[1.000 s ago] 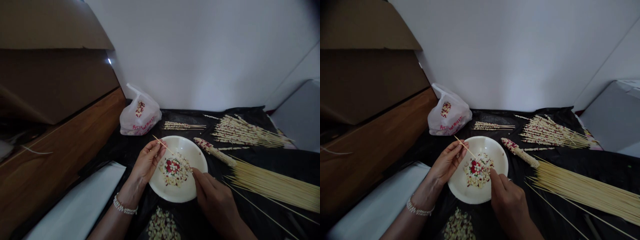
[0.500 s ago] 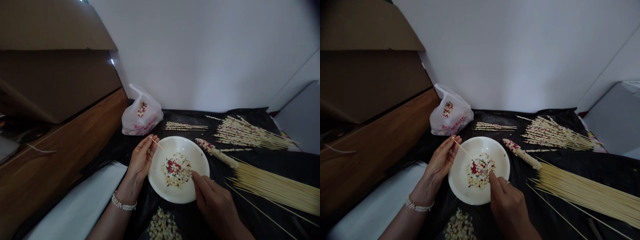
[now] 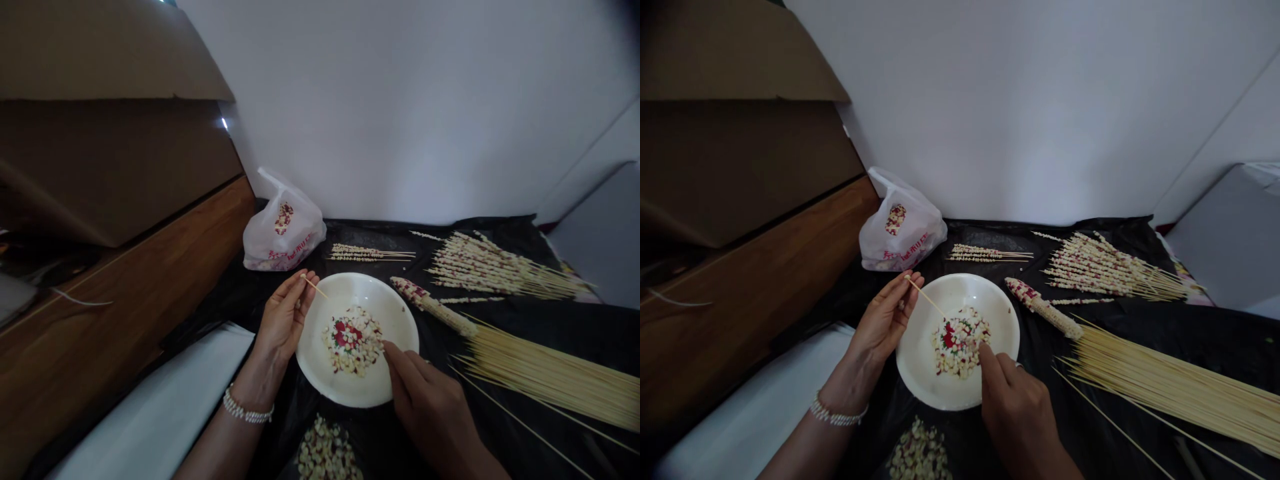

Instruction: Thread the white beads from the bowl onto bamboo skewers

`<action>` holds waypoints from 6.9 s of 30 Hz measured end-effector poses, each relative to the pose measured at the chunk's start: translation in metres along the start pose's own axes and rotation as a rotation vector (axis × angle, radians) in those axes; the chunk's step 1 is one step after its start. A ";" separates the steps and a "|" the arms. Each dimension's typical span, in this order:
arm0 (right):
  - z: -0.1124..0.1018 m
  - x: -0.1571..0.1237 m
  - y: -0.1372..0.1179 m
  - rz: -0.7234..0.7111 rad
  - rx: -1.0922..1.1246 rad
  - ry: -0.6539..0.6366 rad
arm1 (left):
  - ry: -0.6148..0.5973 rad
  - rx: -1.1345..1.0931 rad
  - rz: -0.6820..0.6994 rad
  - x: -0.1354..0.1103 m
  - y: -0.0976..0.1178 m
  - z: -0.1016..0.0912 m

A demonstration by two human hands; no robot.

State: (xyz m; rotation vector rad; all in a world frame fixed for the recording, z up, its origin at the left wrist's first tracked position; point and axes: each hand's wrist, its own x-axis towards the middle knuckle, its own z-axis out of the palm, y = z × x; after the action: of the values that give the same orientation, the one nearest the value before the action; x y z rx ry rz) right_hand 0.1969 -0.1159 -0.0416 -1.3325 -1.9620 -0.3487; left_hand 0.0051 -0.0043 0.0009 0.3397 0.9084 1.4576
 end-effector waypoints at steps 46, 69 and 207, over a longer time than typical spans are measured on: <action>-0.004 0.003 -0.003 0.002 -0.024 0.010 | -0.035 -0.220 -0.266 0.001 0.006 0.001; -0.004 0.001 0.001 0.021 0.015 0.011 | -0.209 -0.016 -0.423 -0.017 -0.025 0.004; -0.007 0.003 -0.004 0.014 -0.006 0.018 | -0.012 -0.102 -0.137 0.002 0.001 -0.001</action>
State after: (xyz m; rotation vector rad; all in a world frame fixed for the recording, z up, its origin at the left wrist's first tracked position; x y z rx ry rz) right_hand 0.1953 -0.1195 -0.0343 -1.3414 -1.9369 -0.3586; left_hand 0.0034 -0.0027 -0.0003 0.2063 0.8284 1.3684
